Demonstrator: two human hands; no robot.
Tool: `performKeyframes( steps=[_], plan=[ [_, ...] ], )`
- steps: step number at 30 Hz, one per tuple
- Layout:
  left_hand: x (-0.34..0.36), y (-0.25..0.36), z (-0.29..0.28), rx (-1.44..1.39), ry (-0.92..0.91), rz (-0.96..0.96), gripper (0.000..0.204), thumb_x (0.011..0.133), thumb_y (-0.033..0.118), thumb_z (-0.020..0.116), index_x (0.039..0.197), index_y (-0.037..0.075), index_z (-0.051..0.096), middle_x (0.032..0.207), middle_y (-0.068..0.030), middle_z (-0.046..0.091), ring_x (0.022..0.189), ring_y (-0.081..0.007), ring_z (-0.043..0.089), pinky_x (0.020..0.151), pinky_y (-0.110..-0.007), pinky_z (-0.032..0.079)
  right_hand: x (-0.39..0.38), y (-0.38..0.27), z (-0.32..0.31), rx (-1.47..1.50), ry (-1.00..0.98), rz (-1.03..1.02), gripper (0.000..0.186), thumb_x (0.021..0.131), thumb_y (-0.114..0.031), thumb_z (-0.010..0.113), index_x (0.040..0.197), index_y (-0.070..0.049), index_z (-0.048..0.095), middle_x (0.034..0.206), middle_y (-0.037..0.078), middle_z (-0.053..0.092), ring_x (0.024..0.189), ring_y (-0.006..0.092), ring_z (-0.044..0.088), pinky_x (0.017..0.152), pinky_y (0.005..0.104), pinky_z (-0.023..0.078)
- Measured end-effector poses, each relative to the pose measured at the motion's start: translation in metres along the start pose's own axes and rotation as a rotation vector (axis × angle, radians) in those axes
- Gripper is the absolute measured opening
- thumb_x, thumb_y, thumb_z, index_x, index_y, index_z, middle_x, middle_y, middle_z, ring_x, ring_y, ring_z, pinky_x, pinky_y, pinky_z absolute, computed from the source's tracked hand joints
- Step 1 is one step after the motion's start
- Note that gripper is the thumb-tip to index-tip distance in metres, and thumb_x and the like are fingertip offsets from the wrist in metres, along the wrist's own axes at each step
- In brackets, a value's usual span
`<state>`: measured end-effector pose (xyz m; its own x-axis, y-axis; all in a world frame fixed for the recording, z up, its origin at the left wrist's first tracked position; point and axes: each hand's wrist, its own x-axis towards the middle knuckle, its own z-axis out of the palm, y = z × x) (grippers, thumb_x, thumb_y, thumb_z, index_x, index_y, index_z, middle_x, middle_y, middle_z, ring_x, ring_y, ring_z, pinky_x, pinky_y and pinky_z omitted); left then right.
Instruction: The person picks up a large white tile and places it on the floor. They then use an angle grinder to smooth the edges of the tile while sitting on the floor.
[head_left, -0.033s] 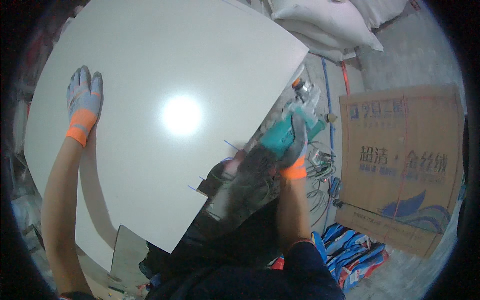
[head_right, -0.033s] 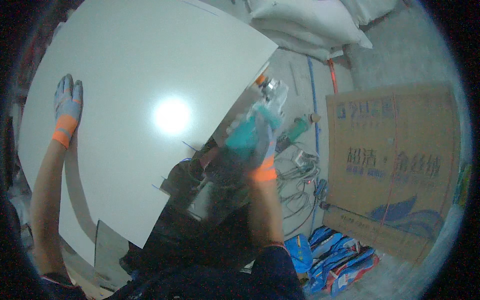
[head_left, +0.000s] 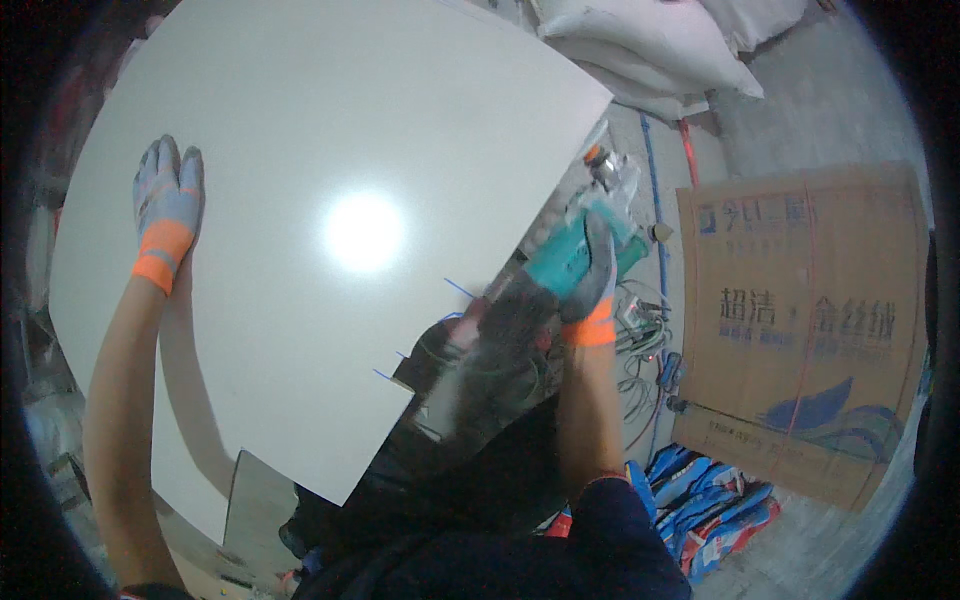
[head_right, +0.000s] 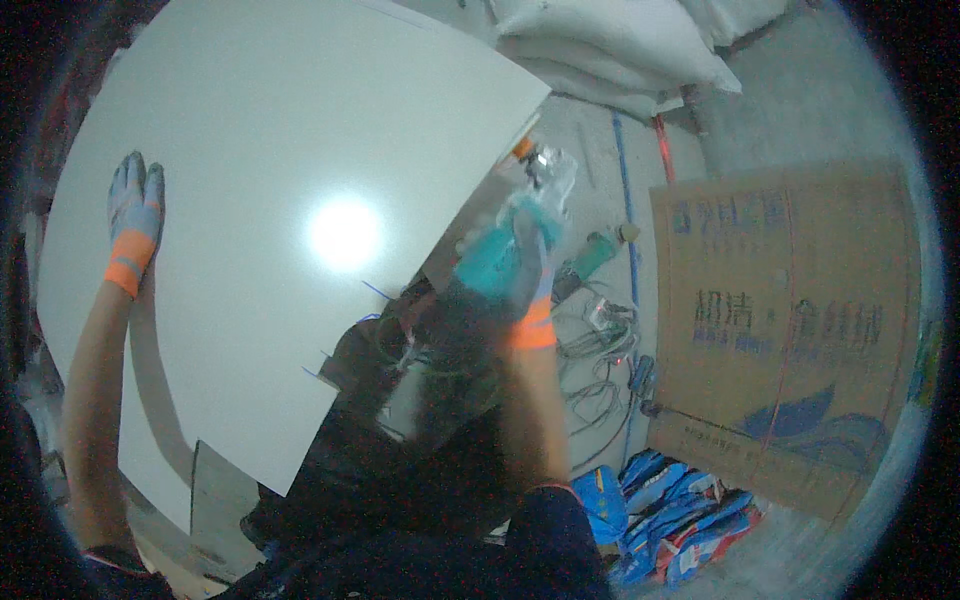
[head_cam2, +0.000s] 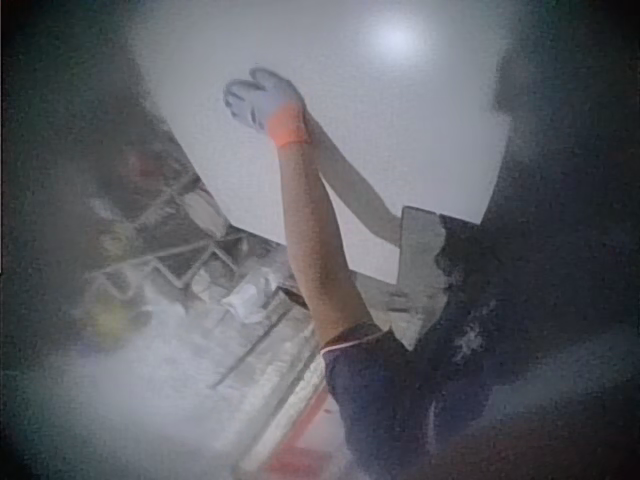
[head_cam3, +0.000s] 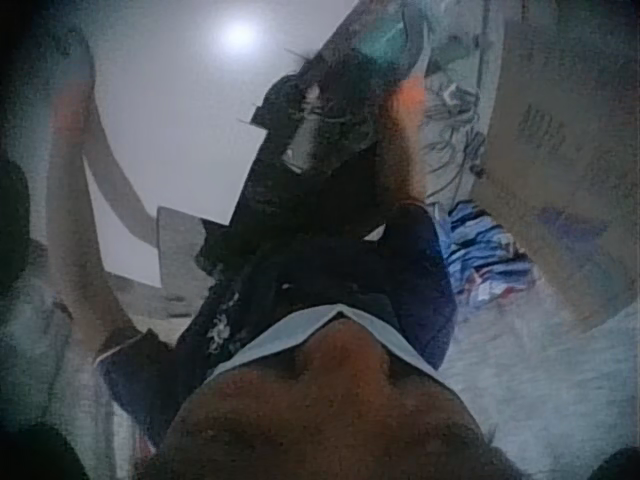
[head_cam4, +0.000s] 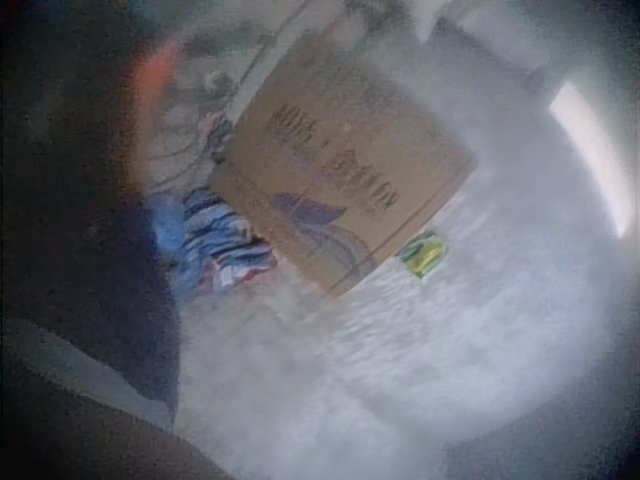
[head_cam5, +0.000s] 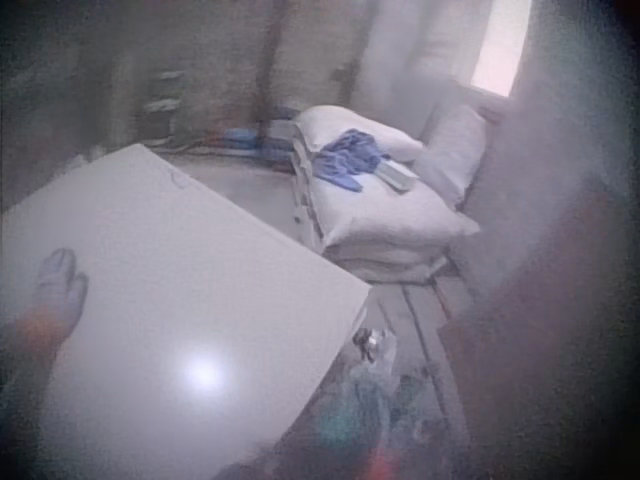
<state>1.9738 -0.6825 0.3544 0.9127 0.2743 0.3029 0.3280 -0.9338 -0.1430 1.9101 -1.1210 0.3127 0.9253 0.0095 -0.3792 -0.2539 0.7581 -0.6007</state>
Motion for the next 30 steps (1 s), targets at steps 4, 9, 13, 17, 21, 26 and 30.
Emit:
performKeyframes(
  steps=[4,9,13,17,21,26,30],
  plan=[
    [0.001,-0.002,-0.001,-0.093,0.015,0.044,0.054,0.088,0.038,0.035,0.127,0.002,0.034,0.133,-0.0153,0.032,0.125,-0.0286,0.026,0.104,-0.036,0.019,0.03,-0.01,-0.015,0.064,-0.075,0.081,0.041,0.081,-0.036,0.054,0.106,-0.005,0.048,0.089,0.013,0.057,0.077,0.0266,0.058,0.065,0.0381,0.051],
    [-0.003,0.004,-0.007,-0.082,-0.008,0.052,0.055,0.088,0.038,0.034,0.127,0.0,0.033,0.132,-0.0168,0.033,0.124,-0.0294,0.027,0.103,-0.037,0.02,-0.02,0.023,-0.018,0.197,-0.145,0.011,0.045,0.079,-0.034,0.056,0.108,-0.001,0.046,0.09,0.014,0.057,0.078,0.0287,0.058,0.068,0.0419,0.05],
    [-0.002,0.003,-0.01,-0.138,-0.06,0.025,0.055,0.088,0.038,0.034,0.128,0.0,0.032,0.133,-0.0169,0.032,0.124,-0.0294,0.026,0.103,-0.036,0.019,-0.029,0.032,-0.012,0.159,-0.104,-0.013,0.039,0.078,-0.025,0.059,0.107,-0.001,0.048,0.089,0.015,0.057,0.073,0.0274,0.06,0.063,0.0397,0.051],
    [0.0,-0.001,-0.006,-0.126,-0.067,0.031,0.055,0.088,0.037,0.035,0.128,0.0,0.033,0.133,-0.0168,0.032,0.125,-0.029,0.026,0.103,-0.035,0.02,-0.005,0.014,-0.009,0.091,-0.074,-0.003,0.042,0.076,-0.03,0.061,0.105,-0.001,0.048,0.089,0.015,0.057,0.075,0.0274,0.06,0.065,0.0402,0.051],
    [0.002,-0.003,-0.001,-0.163,-0.07,0.013,0.056,0.087,0.038,0.035,0.128,-0.001,0.033,0.133,-0.0168,0.032,0.125,-0.0288,0.026,0.103,-0.035,0.02,-0.022,0.023,-0.002,0.222,-0.079,0.02,0.042,0.073,-0.03,0.065,0.102,-0.004,0.05,0.085,0.012,0.058,0.072,0.0235,0.06,0.061,0.0368,0.052],
    [0.001,-0.006,0.001,-0.158,-0.052,0.012,0.056,0.087,0.039,0.036,0.127,-0.001,0.034,0.133,-0.0166,0.032,0.124,-0.0287,0.027,0.103,-0.034,0.02,-0.033,0.027,0.006,0.199,-0.078,0.013,0.041,0.074,-0.031,0.065,0.102,-0.005,0.05,0.084,0.01,0.058,0.07,0.0216,0.06,0.059,0.035,0.052],
    [0.001,-0.004,0.0,-0.111,-0.034,0.039,0.056,0.087,0.039,0.035,0.126,-0.001,0.035,0.131,-0.0172,0.034,0.123,-0.0288,0.029,0.102,-0.034,0.022,-0.019,0.013,0.007,0.078,-0.037,-0.08,0.042,0.076,-0.031,0.063,0.105,-0.005,0.049,0.084,0.01,0.058,0.07,0.0222,0.06,0.058,0.0359,0.052]
  ],
)
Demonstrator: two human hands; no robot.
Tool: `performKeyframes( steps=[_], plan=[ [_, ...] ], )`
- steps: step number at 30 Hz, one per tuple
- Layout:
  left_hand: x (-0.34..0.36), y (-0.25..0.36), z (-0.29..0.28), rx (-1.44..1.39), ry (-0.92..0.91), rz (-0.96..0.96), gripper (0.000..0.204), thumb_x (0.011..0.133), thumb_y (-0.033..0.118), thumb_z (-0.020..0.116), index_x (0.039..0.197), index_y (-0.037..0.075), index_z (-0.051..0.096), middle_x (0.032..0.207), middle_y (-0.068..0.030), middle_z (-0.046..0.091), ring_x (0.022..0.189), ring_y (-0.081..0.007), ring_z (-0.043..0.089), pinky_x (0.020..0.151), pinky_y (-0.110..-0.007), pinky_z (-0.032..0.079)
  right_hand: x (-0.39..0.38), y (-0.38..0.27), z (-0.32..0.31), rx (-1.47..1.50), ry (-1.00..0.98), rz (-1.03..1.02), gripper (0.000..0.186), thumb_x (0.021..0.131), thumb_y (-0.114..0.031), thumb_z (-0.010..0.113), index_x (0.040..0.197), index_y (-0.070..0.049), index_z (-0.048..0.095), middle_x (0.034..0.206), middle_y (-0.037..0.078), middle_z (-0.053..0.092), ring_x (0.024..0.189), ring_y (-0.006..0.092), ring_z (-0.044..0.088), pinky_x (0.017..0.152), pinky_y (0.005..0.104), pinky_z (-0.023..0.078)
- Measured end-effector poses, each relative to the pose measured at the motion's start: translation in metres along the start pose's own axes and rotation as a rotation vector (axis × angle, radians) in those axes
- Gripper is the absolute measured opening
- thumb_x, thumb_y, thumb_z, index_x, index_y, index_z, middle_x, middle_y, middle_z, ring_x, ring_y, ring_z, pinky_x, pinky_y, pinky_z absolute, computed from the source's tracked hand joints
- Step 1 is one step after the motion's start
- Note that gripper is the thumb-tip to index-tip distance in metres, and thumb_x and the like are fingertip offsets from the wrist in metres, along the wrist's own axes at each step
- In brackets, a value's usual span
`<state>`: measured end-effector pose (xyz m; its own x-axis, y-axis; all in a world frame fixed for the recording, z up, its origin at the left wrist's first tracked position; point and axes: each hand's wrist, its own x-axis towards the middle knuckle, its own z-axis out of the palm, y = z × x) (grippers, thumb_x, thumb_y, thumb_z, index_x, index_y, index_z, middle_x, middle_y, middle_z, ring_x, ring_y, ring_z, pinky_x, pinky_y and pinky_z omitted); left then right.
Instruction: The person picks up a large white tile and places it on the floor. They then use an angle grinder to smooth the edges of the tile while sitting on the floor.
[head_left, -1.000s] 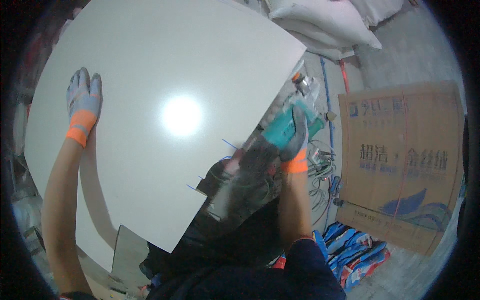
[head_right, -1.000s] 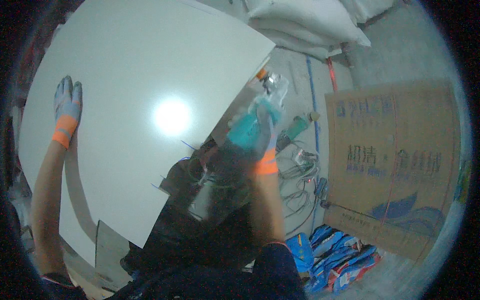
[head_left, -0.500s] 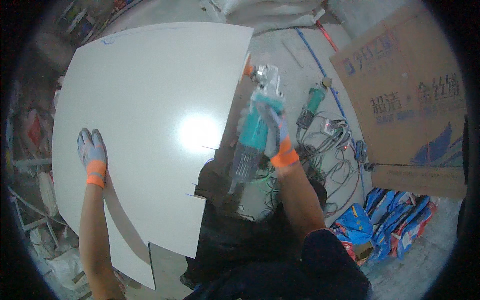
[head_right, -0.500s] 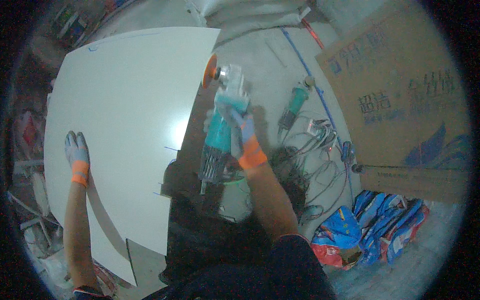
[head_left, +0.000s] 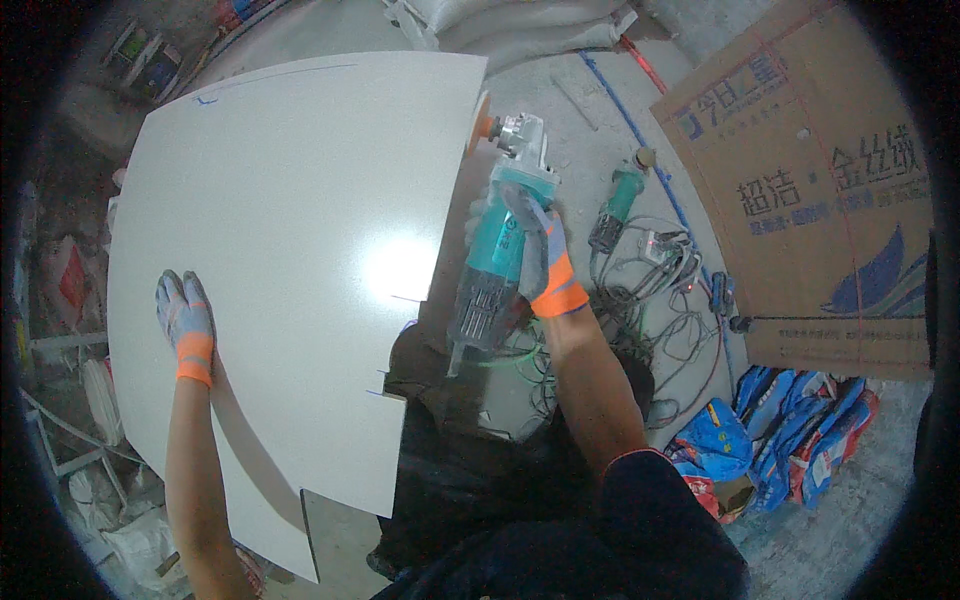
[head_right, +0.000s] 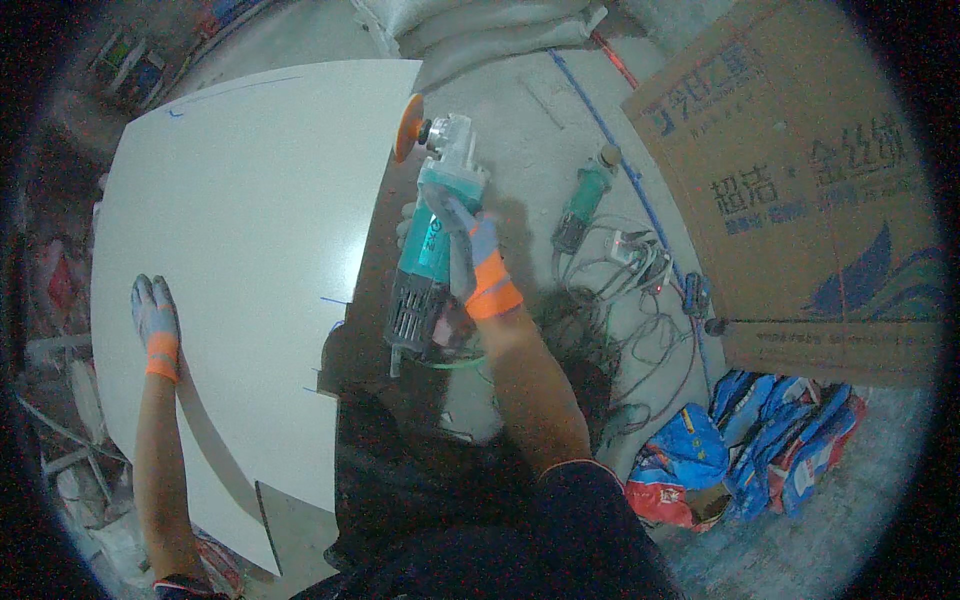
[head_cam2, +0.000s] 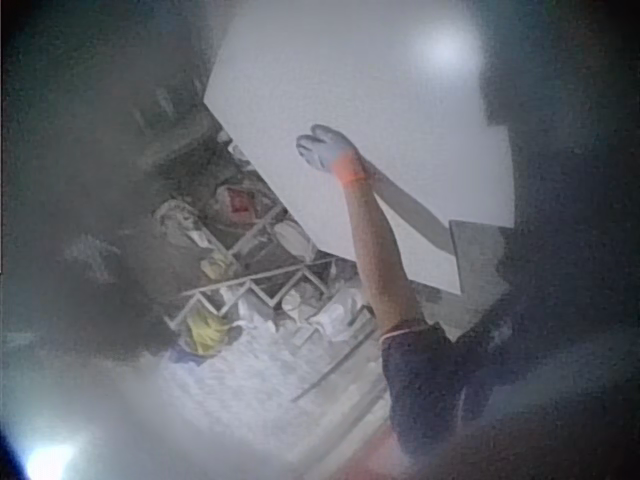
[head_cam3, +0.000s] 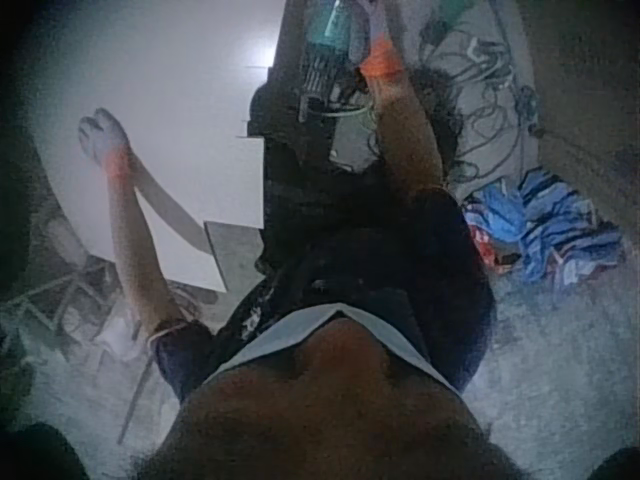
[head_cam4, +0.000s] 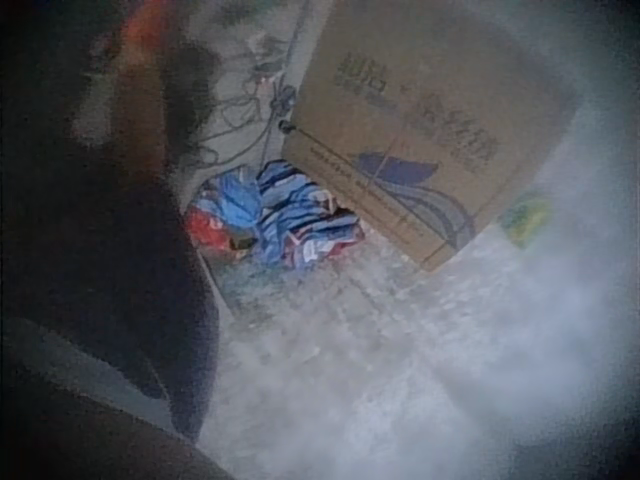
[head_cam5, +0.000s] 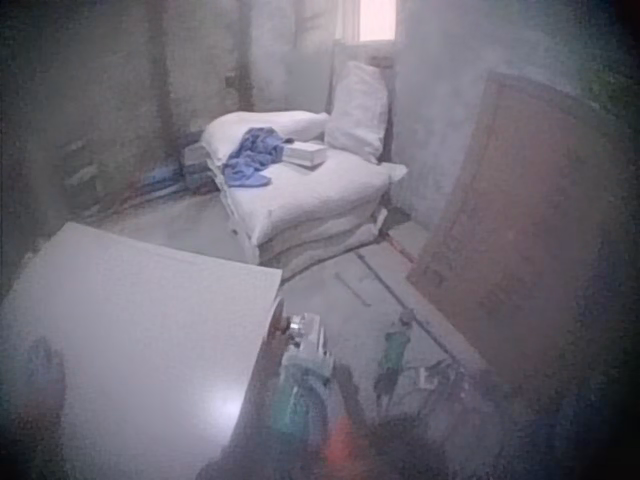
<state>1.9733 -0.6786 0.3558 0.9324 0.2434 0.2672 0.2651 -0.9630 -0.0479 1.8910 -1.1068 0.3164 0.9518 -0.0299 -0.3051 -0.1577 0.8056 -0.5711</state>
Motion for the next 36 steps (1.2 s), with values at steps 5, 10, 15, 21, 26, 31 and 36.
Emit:
performKeyframes(
  steps=[5,10,15,21,26,31,36],
  plan=[
    [-0.002,0.002,-0.003,-0.039,-0.034,-0.038,0.056,0.087,0.04,0.034,0.126,0.0,0.035,0.131,-0.0168,0.034,0.123,-0.0288,0.029,0.103,-0.034,0.021,-0.014,0.015,-0.004,0.122,-0.04,0.082,0.038,0.077,-0.03,0.061,0.104,-0.004,0.049,0.084,0.011,0.057,0.069,0.0233,0.06,0.058,0.0372,0.052],
    [-0.001,0.0,0.0,0.003,-0.018,-0.013,0.056,0.087,0.04,0.034,0.128,0.001,0.034,0.133,-0.0158,0.033,0.124,-0.0286,0.028,0.103,-0.034,0.021,-0.01,0.016,-0.01,0.195,-0.109,0.138,0.039,0.078,-0.027,0.059,0.106,-0.003,0.048,0.089,0.013,0.056,0.076,0.0259,0.059,0.066,0.0415,0.051],
    [-0.002,0.0,0.001,0.005,-0.026,-0.038,0.057,0.087,0.041,0.033,0.129,0.002,0.032,0.133,-0.016,0.032,0.125,-0.0282,0.026,0.103,-0.035,0.02,-0.029,0.032,-0.009,0.109,-0.014,0.134,0.033,0.083,-0.022,0.051,0.107,0.0,0.047,0.089,0.014,0.057,0.078,0.0277,0.06,0.065,0.0382,0.051],
    [-0.002,0.001,-0.001,-0.017,-0.039,-0.022,0.056,0.088,0.04,0.031,0.129,0.002,0.032,0.134,-0.0151,0.032,0.125,-0.0278,0.025,0.104,-0.035,0.019,-0.023,0.031,-0.021,0.147,-0.062,0.107,0.042,0.084,-0.034,0.047,0.111,-0.002,0.045,0.095,0.015,0.055,0.082,0.0284,0.058,0.071,0.042,0.05],
    [-0.004,0.004,-0.002,-0.031,-0.033,-0.044,0.056,0.088,0.04,0.032,0.129,0.002,0.032,0.133,-0.0152,0.032,0.125,-0.0277,0.026,0.103,-0.035,0.019,-0.032,0.035,-0.014,0.318,-0.197,0.158,0.044,0.084,-0.036,0.047,0.112,-0.002,0.044,0.096,0.016,0.054,0.083,0.0293,0.058,0.07,0.0418,0.05],
    [-0.003,0.005,-0.004,-0.02,-0.021,-0.033,0.056,0.087,0.04,0.032,0.129,0.002,0.033,0.133,-0.0153,0.033,0.125,-0.0278,0.026,0.103,-0.035,0.02,-0.021,0.027,-0.015,0.247,-0.064,0.115,0.029,0.081,-0.021,0.055,0.103,-0.004,0.048,0.091,0.014,0.055,0.079,0.0276,0.058,0.067,0.0415,0.05],
    [-0.001,0.003,0.001,0.029,-0.013,-0.03,0.056,0.087,0.04,0.033,0.129,0.003,0.033,0.133,-0.0156,0.033,0.124,-0.0286,0.027,0.103,-0.035,0.02,-0.044,0.038,-0.017,0.251,-0.15,0.169,0.036,0.082,-0.028,0.051,0.105,-0.001,0.048,0.092,0.015,0.055,0.081,0.0287,0.057,0.071,0.0433,0.048]
  ],
)
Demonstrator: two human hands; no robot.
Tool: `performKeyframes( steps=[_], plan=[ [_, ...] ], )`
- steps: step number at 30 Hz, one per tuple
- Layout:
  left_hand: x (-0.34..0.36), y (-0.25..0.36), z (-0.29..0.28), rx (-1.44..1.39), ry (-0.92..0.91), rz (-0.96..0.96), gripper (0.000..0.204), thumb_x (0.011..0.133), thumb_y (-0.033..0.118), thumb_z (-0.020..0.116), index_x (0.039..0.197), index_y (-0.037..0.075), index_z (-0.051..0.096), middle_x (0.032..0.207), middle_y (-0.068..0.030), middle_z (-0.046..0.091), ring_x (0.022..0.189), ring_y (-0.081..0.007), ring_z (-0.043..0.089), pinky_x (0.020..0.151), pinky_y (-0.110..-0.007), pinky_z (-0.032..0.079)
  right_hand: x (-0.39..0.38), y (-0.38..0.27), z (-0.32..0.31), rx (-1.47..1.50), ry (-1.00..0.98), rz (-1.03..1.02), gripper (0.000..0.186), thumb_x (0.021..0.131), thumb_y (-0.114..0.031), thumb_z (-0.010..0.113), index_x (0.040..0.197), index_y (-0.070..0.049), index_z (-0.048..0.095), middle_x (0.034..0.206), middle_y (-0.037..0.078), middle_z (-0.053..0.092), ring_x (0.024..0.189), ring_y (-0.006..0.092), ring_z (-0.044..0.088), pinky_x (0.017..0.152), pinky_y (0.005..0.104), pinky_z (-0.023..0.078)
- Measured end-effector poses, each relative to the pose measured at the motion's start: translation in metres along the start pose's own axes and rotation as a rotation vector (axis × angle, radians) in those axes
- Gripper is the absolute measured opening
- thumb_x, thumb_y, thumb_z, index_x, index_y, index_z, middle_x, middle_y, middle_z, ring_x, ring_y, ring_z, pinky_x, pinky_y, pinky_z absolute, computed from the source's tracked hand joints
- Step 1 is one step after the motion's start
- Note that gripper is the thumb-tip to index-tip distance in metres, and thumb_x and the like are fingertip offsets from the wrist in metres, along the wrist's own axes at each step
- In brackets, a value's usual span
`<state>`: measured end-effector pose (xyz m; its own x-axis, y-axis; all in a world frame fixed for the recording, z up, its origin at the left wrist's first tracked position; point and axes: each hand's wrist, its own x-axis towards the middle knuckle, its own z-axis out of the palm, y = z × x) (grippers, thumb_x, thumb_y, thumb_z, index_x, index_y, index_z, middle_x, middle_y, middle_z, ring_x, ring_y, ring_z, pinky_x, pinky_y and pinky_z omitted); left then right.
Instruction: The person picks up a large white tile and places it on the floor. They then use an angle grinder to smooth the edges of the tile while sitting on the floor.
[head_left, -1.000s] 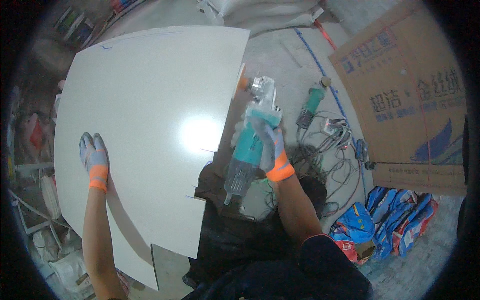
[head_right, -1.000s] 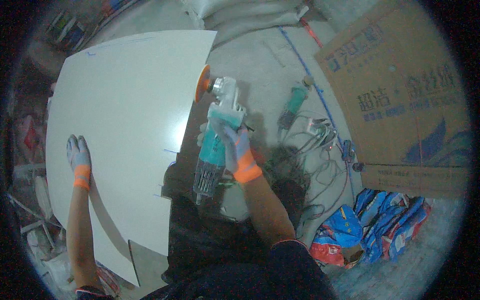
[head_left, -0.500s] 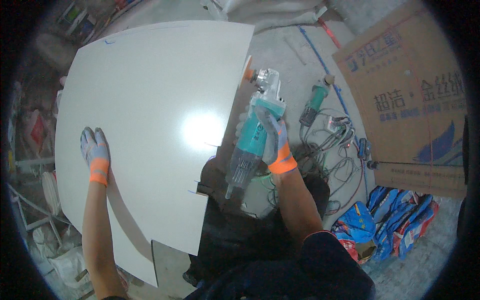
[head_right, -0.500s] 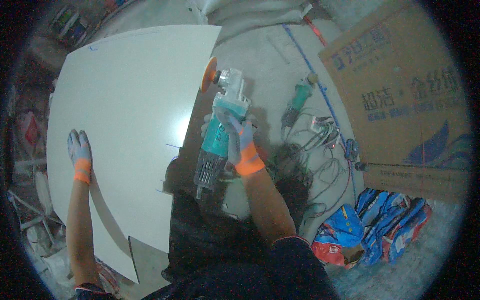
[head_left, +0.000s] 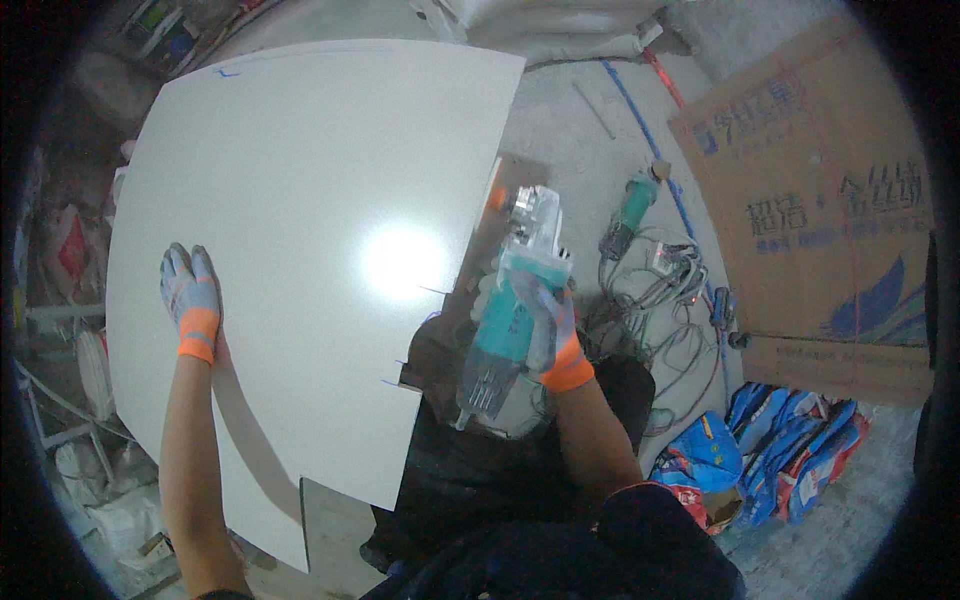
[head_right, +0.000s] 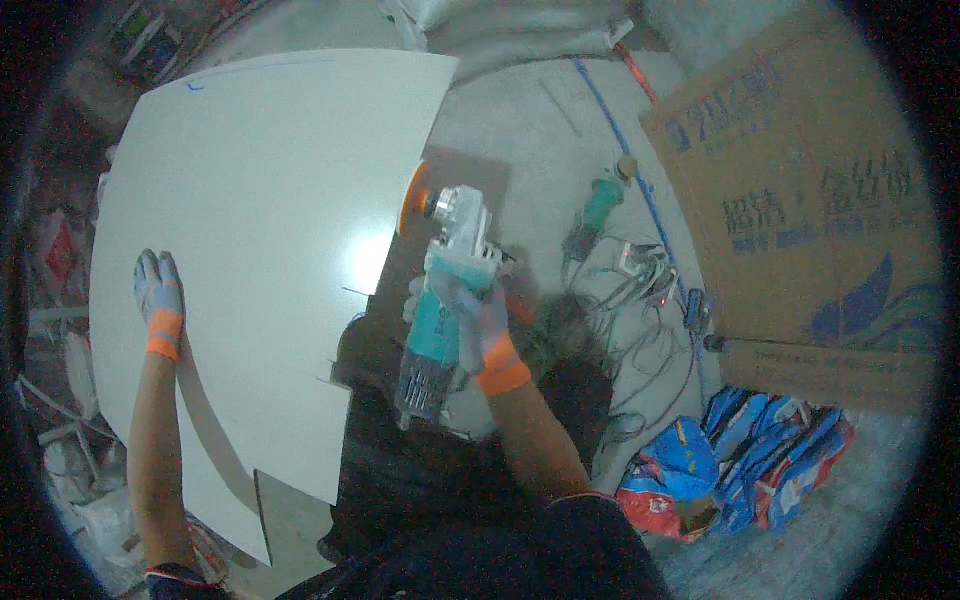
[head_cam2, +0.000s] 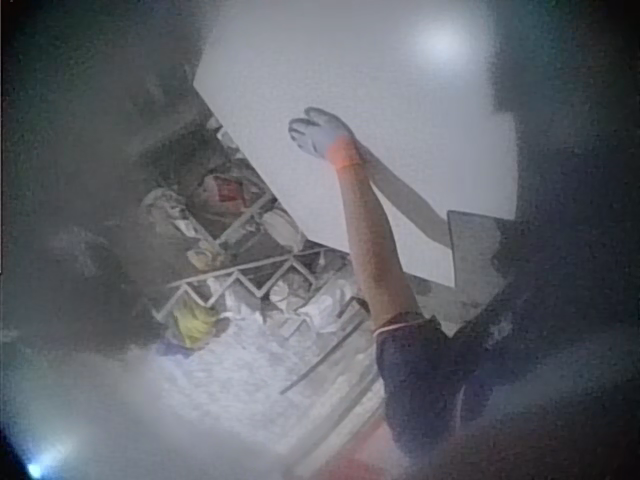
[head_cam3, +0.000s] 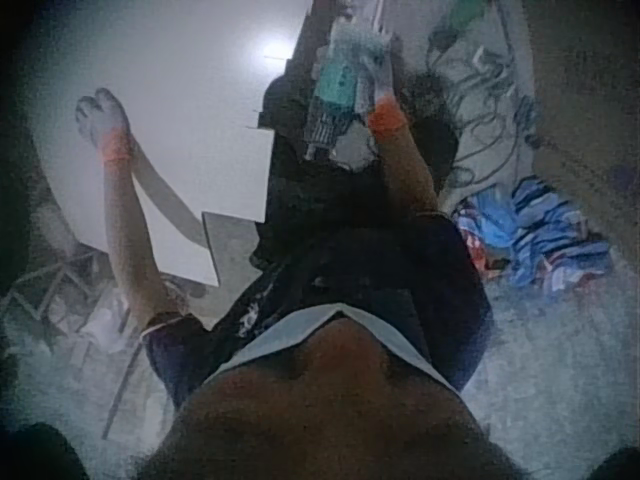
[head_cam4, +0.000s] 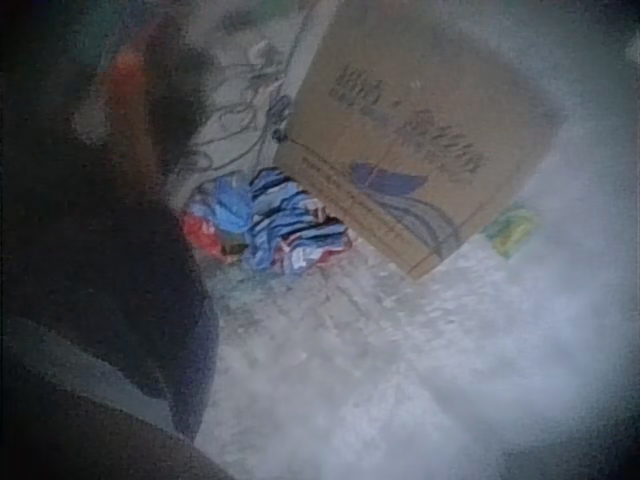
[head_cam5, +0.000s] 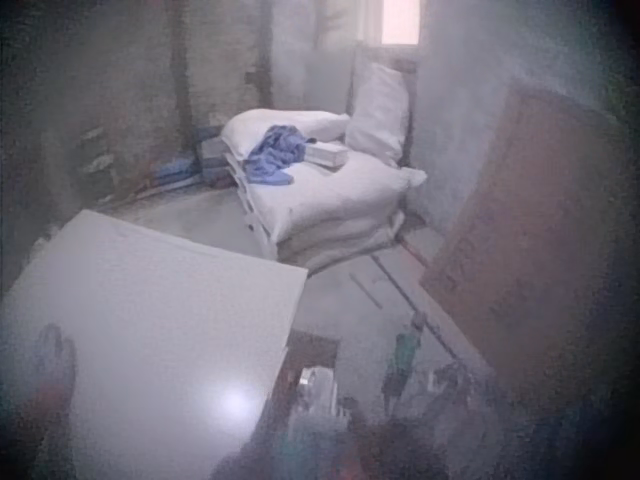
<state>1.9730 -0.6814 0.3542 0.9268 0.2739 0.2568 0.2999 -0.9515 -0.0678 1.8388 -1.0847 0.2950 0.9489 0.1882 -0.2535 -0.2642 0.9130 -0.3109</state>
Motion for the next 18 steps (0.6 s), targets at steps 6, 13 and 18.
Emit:
performKeyframes(
  steps=[6,13,18],
  plan=[
    [-0.002,-0.004,0.002,-0.008,-0.001,-0.005,0.057,0.087,0.041,0.033,0.129,0.003,0.032,0.133,-0.0156,0.032,0.125,-0.0287,0.026,0.103,-0.036,0.02,0.036,-0.026,-0.005,0.044,-0.052,0.028,0.039,0.082,-0.029,0.051,0.108,0.0,0.047,0.093,0.016,0.055,0.082,0.0291,0.057,0.073,0.0432,0.048],
    [-0.001,-0.001,0.0,-0.022,-0.011,-0.01,0.057,0.088,0.042,0.032,0.129,0.002,0.032,0.134,-0.0159,0.031,0.126,-0.0286,0.025,0.104,-0.036,0.019,0.001,0.007,-0.011,-0.022,-0.062,0.01,0.053,0.078,-0.036,0.057,0.116,-0.001,0.041,0.099,0.015,0.053,0.087,0.0282,0.056,0.078,0.046,0.046],
    [-0.002,0.001,-0.003,-0.04,-0.003,-0.001,0.058,0.087,0.042,0.032,0.129,0.002,0.032,0.134,-0.0161,0.031,0.126,-0.0287,0.024,0.103,-0.036,0.019,0.024,-0.013,-0.008,0.046,-0.037,-0.001,0.047,0.076,-0.028,0.059,0.112,-0.002,0.044,0.098,0.015,0.053,0.086,0.0281,0.056,0.072,0.0436,0.048]
  ],
)
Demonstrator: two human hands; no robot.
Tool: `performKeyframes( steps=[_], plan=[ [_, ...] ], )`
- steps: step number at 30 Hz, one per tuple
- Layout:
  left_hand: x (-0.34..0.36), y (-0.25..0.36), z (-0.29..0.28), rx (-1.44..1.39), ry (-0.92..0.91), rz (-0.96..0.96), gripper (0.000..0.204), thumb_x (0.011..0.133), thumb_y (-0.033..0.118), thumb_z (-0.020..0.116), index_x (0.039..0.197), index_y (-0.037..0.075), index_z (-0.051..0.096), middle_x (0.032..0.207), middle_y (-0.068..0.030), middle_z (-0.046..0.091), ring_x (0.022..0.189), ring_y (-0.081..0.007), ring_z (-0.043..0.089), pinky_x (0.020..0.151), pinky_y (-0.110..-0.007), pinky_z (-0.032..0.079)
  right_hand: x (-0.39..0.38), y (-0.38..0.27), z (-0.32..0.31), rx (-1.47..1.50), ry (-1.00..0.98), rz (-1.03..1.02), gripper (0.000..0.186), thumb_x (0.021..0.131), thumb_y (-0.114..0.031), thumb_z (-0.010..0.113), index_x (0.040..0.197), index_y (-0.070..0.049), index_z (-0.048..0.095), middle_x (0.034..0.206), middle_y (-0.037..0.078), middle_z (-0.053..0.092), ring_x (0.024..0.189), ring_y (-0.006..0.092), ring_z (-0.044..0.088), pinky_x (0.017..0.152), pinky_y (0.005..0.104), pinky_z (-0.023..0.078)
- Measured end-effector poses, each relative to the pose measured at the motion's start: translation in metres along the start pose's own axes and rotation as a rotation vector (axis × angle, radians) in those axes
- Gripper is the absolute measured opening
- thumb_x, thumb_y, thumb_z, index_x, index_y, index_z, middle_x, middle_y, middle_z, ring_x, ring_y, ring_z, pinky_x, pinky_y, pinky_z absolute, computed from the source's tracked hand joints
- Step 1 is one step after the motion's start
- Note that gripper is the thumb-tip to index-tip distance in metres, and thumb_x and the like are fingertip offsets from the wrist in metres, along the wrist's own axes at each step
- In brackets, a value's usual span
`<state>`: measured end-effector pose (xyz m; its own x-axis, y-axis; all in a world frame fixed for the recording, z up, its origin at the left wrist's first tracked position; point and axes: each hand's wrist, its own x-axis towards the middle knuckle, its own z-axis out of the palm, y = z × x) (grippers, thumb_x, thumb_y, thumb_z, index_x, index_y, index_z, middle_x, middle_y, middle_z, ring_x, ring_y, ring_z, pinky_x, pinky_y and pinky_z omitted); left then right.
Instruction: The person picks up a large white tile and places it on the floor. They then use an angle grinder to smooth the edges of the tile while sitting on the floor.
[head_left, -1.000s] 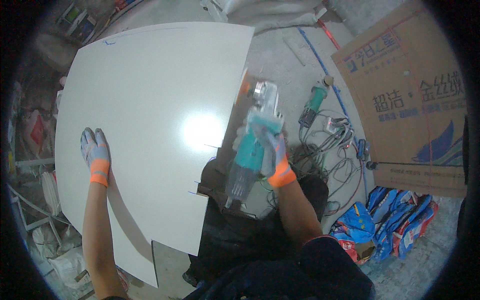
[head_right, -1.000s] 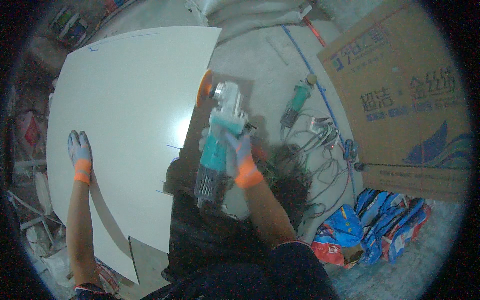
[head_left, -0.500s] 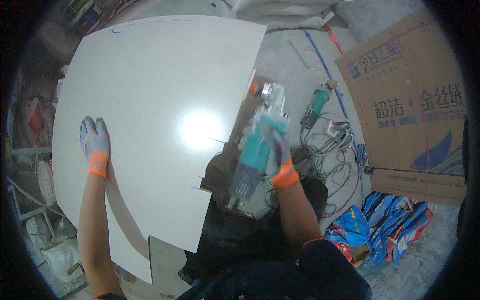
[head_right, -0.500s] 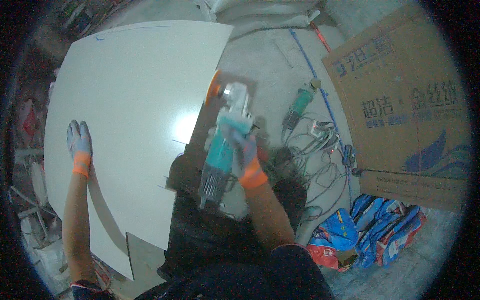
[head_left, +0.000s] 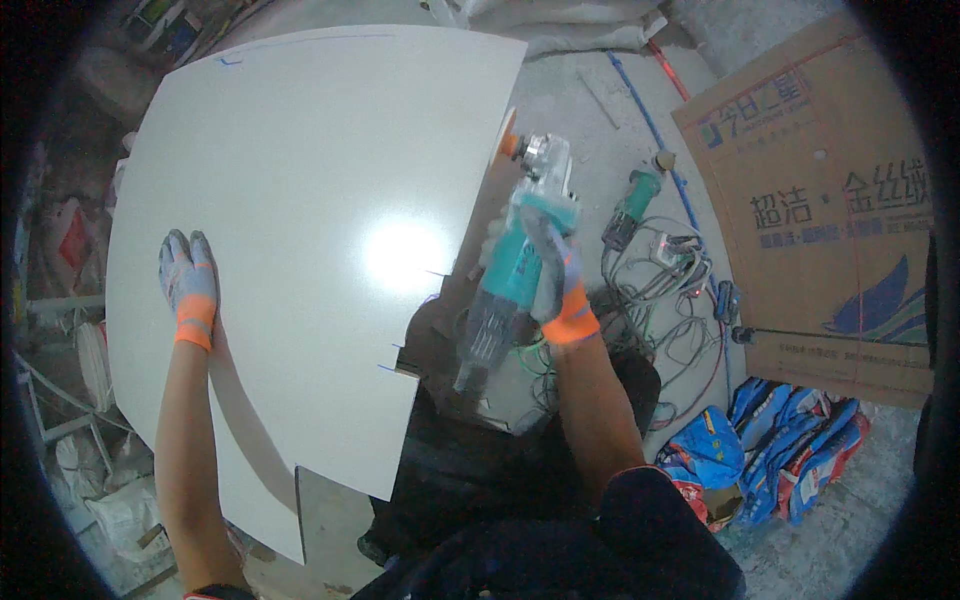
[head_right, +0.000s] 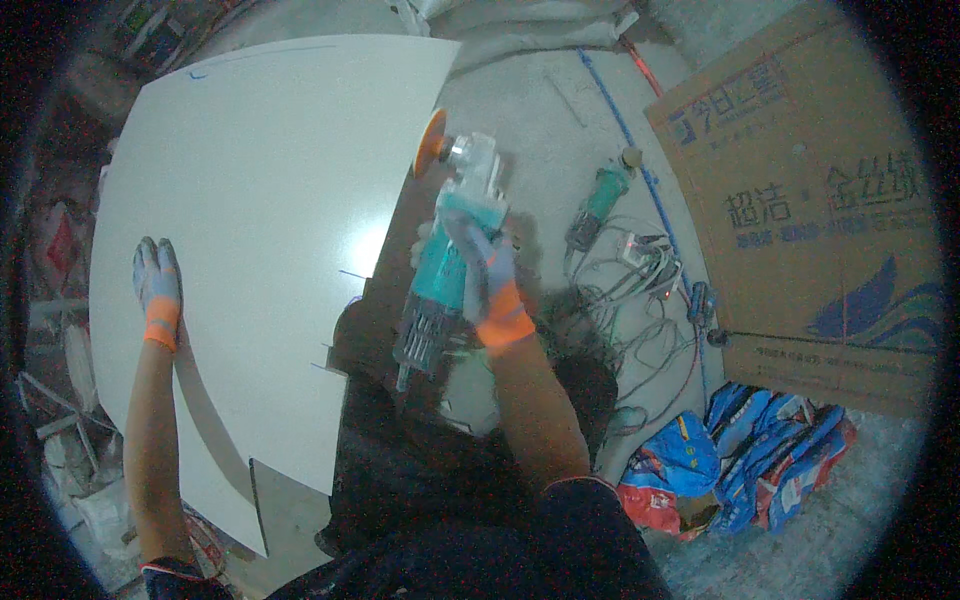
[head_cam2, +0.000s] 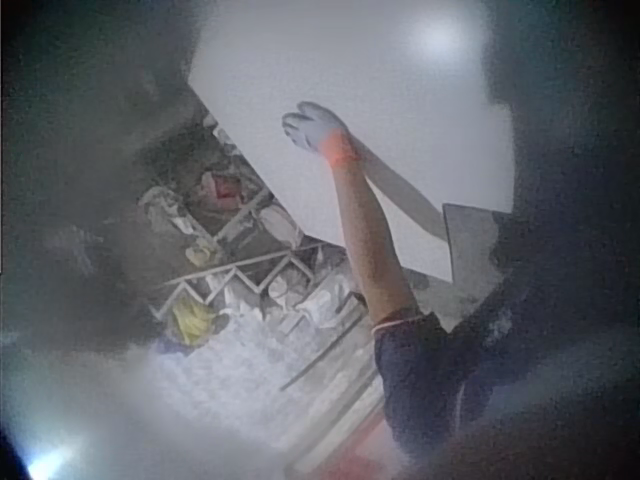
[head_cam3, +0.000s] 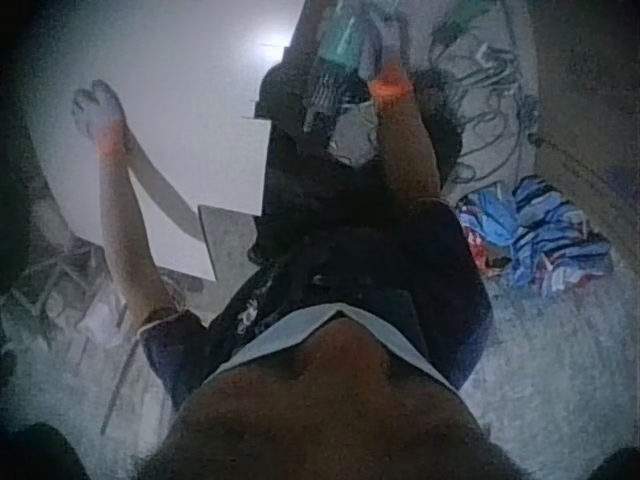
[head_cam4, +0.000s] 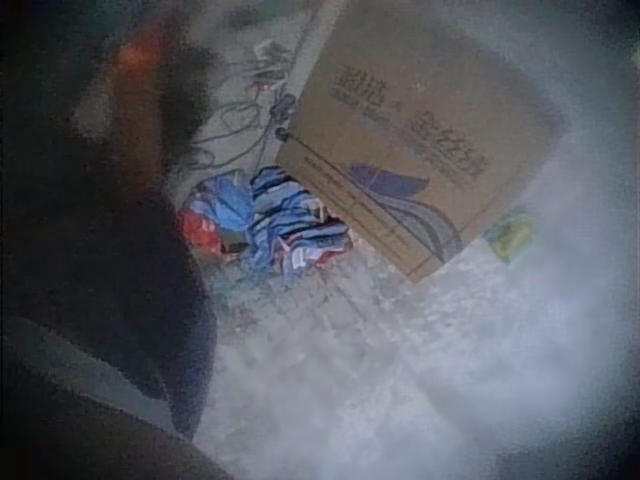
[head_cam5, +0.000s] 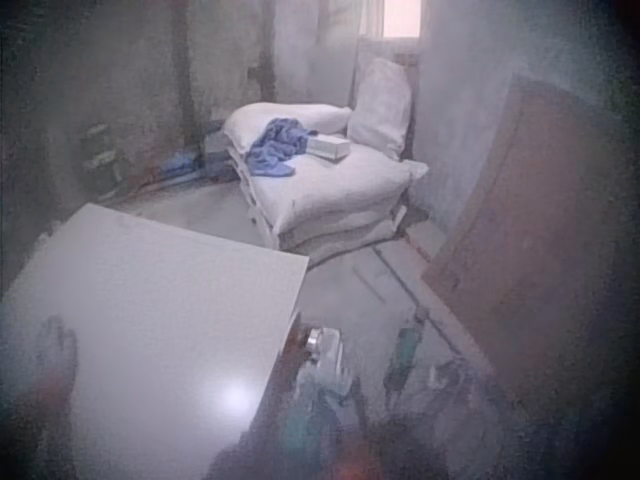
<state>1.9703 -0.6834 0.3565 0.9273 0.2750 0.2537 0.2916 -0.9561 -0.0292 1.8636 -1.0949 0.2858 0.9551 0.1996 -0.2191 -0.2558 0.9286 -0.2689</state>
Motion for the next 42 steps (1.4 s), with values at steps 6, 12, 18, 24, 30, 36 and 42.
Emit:
performKeyframes(
  steps=[6,12,18,24,30,36,42],
  plan=[
    [0.0,0.003,-0.003,-0.017,-0.04,-0.021,0.059,0.087,0.043,0.032,0.129,0.001,0.032,0.134,-0.0163,0.031,0.125,-0.0292,0.025,0.103,-0.036,0.019,-0.026,0.017,0.012,-0.101,0.115,-0.001,0.036,0.08,-0.022,0.054,0.109,-0.003,0.047,0.09,0.014,0.056,0.079,0.0276,0.058,0.066,0.0402,0.05],
    [-0.001,0.005,-0.003,0.017,-0.014,-0.025,0.059,0.087,0.043,0.032,0.128,0.001,0.032,0.132,-0.0168,0.032,0.125,-0.0297,0.026,0.103,-0.036,0.019,-0.011,0.01,0.0,-0.03,0.039,-0.045,0.047,0.084,-0.037,0.044,0.114,-0.001,0.043,0.1,0.015,0.054,0.088,0.0289,0.056,0.074,0.0418,0.049],
    [-0.002,0.008,-0.008,0.003,-0.032,-0.015,0.058,0.087,0.042,0.033,0.128,0.0,0.032,0.132,-0.0168,0.034,0.124,-0.0295,0.026,0.103,-0.036,0.02,-0.045,0.039,-0.003,-0.219,0.055,-0.048,0.042,0.084,-0.029,0.05,0.115,-0.001,0.043,0.102,0.016,0.054,0.088,0.0296,0.057,0.071,0.0416,0.05],
    [-0.003,0.008,-0.006,-0.016,-0.015,-0.014,0.059,0.087,0.042,0.032,0.128,0.0,0.033,0.132,-0.0165,0.033,0.124,-0.0295,0.026,0.103,-0.037,0.02,-0.063,0.051,-0.006,0.01,-0.049,0.033,0.051,0.08,-0.031,0.057,0.119,-0.003,0.04,0.103,0.017,0.053,0.09,0.0306,0.056,0.072,0.0422,0.05],
    [-0.002,0.007,-0.004,0.022,-0.001,-0.016,0.059,0.086,0.043,0.032,0.128,0.001,0.032,0.133,-0.0157,0.033,0.125,-0.0289,0.025,0.103,-0.036,0.019,-0.04,0.043,-0.01,-0.101,0.036,-0.035,0.055,0.08,-0.035,0.054,0.121,-0.003,0.038,0.108,0.017,0.05,0.093,0.0315,0.055,0.075,0.0435,0.049],
    [-0.002,0.005,-0.004,0.015,-0.015,-0.017,0.059,0.086,0.043,0.032,0.128,0.001,0.033,0.133,-0.0156,0.033,0.125,-0.0287,0.026,0.103,-0.036,0.019,-0.06,0.055,-0.008,-0.121,-0.043,0.022,0.066,0.076,-0.042,0.056,0.125,-0.004,0.033,0.115,0.017,0.045,0.101,0.0324,0.05,0.081,0.0451,0.046],
    [-0.003,0.009,-0.007,0.024,0.001,-0.007,0.059,0.086,0.043,0.032,0.128,0.001,0.034,0.132,-0.0159,0.033,0.124,-0.0285,0.027,0.102,-0.036,0.021,-0.063,0.059,-0.003,0.356,-0.081,0.098,0.051,0.081,-0.035,0.048,0.117,0.0,0.041,0.107,0.021,0.05,0.092,0.0354,0.053,0.074,0.0481,0.047]
  ],
)
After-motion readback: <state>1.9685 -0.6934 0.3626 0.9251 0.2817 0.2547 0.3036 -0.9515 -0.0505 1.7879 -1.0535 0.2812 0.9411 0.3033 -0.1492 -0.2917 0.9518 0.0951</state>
